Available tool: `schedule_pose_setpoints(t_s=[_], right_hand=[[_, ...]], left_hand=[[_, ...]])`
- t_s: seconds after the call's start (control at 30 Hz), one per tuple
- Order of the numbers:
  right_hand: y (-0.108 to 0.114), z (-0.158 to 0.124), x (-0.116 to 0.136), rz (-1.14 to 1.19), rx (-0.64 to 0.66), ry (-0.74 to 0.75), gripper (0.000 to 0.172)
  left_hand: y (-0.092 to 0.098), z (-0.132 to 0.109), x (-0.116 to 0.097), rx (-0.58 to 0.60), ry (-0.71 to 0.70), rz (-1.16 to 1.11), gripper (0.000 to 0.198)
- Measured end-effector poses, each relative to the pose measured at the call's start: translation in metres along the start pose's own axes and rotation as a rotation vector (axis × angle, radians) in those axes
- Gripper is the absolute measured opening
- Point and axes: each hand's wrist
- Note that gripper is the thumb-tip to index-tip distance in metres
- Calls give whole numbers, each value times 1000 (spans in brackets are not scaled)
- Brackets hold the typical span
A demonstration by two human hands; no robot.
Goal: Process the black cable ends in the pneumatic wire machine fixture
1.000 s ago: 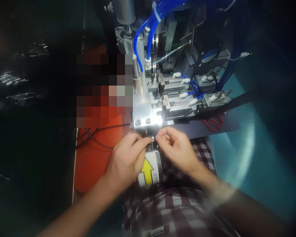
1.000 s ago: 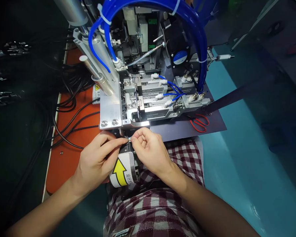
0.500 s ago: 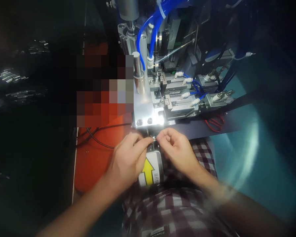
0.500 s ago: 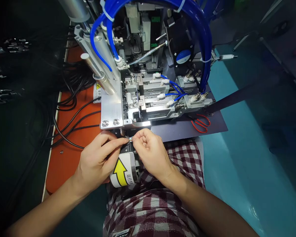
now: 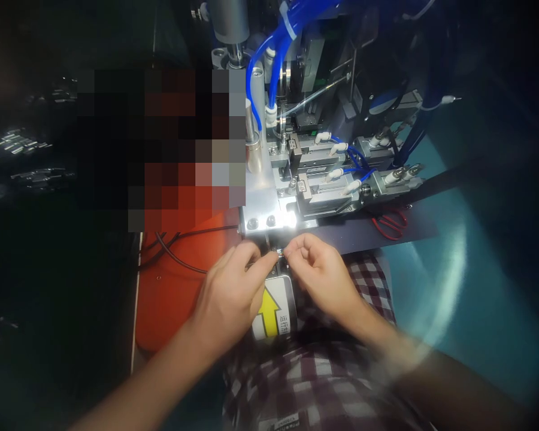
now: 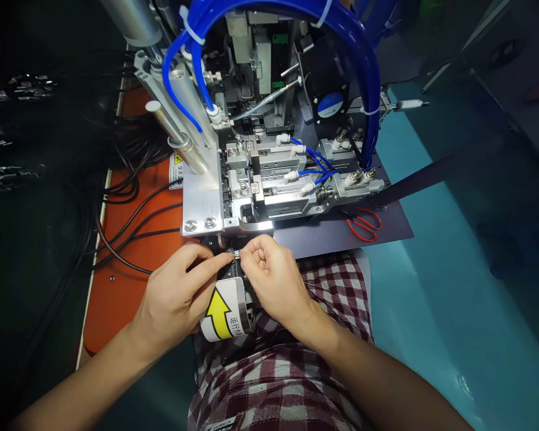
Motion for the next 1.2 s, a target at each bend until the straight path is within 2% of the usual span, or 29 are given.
schedule_pose_setpoints(t_s=[0.13, 0.3, 0.37, 0.5, 0.63, 0.9, 1.0, 1.1, 1.2], right_hand=[[2, 2, 3, -63, -17, -6, 15], [9, 5, 4, 24, 105, -174, 16], [10, 5, 4, 33, 70, -142, 15], [5, 2, 1, 8, -37, 16, 12], [1, 2, -1, -62, -30, 93, 10], [2, 4, -3, -105, -9, 62, 10], [4, 6, -1, -122, -13, -20, 10], [8, 6, 0, -131, 40, -118, 15], [10, 2, 3, -200, -21, -22, 16]], left_hand=[[-1, -2, 1, -6, 6, -35, 25], [-1, -2, 1, 1, 14, -58, 26], [-1, -2, 1, 0, 20, -60, 26], [-2, -2, 2, -4, 26, -63, 25], [-2, -4, 2, -9, 37, -75, 25], [-4, -3, 2, -17, 37, -76, 26], [-4, -3, 3, -18, 35, -79, 26], [-4, -3, 2, -20, 46, -105, 25], [-5, -2, 2, -31, 73, -134, 19]])
Point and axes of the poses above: each hand's wrist, its own z-axis towards the middle knuckle, its own y-axis out of the back of the hand, x = y × z, and after that the axes turned 1 degree about -y, right-handed
